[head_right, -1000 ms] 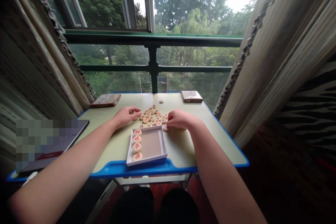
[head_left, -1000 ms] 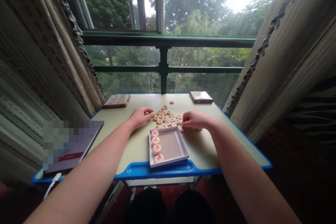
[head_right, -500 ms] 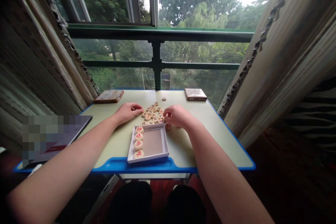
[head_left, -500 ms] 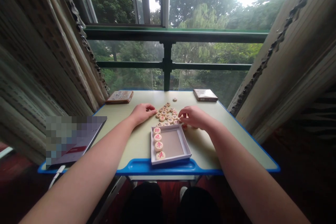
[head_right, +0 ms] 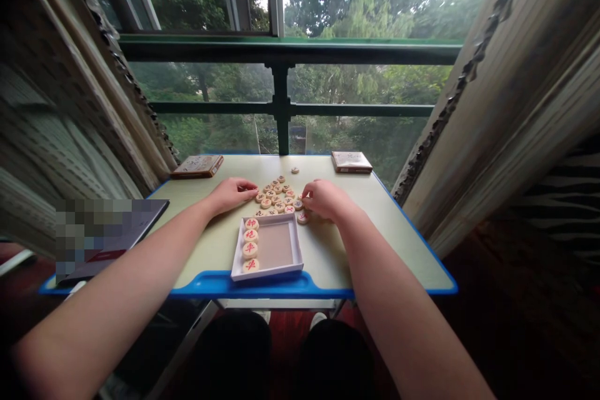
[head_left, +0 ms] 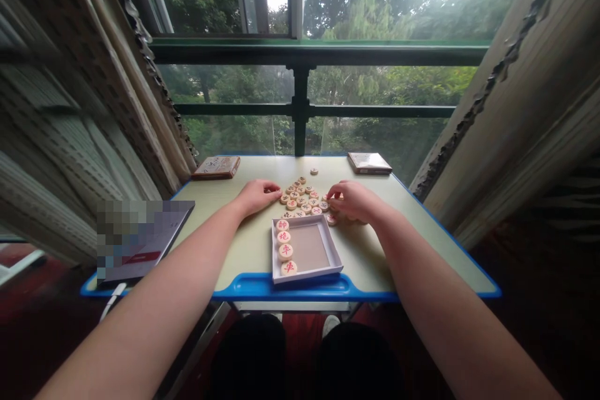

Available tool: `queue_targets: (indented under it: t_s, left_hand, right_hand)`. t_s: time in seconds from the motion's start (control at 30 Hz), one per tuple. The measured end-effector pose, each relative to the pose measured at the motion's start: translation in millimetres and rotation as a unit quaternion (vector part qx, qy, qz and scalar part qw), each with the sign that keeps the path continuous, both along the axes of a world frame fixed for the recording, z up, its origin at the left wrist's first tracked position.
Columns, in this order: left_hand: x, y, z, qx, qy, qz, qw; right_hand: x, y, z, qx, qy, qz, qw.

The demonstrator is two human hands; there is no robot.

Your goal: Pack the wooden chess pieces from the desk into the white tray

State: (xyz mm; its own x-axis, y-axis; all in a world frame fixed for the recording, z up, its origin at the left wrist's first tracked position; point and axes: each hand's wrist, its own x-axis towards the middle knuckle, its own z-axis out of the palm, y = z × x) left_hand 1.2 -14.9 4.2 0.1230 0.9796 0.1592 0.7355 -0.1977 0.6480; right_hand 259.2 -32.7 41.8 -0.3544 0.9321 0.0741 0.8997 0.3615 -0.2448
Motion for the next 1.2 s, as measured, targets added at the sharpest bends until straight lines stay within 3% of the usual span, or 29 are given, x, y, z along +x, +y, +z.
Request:
queue_targets:
  t_s: [0.33, 0.63, 1.2]
  left_hand:
    - [2, 2, -0.3, 0.006, -0.019, 0.009, 1.000]
    - [0, 15, -6.8, -0.008, -0.152, 0.052, 0.987]
    - [4, 10, -3.1, -0.019, -0.162, 0.051, 0.985]
  right_hand:
    - [-1, 2, -1.5, 0.002, -0.008, -0.014, 1.000]
    - [0, 5, -4.2, 0.009, -0.007, -0.020, 1.000]
    - [1, 2, 1.8, -0.023, -0.013, -0.045, 0.999]
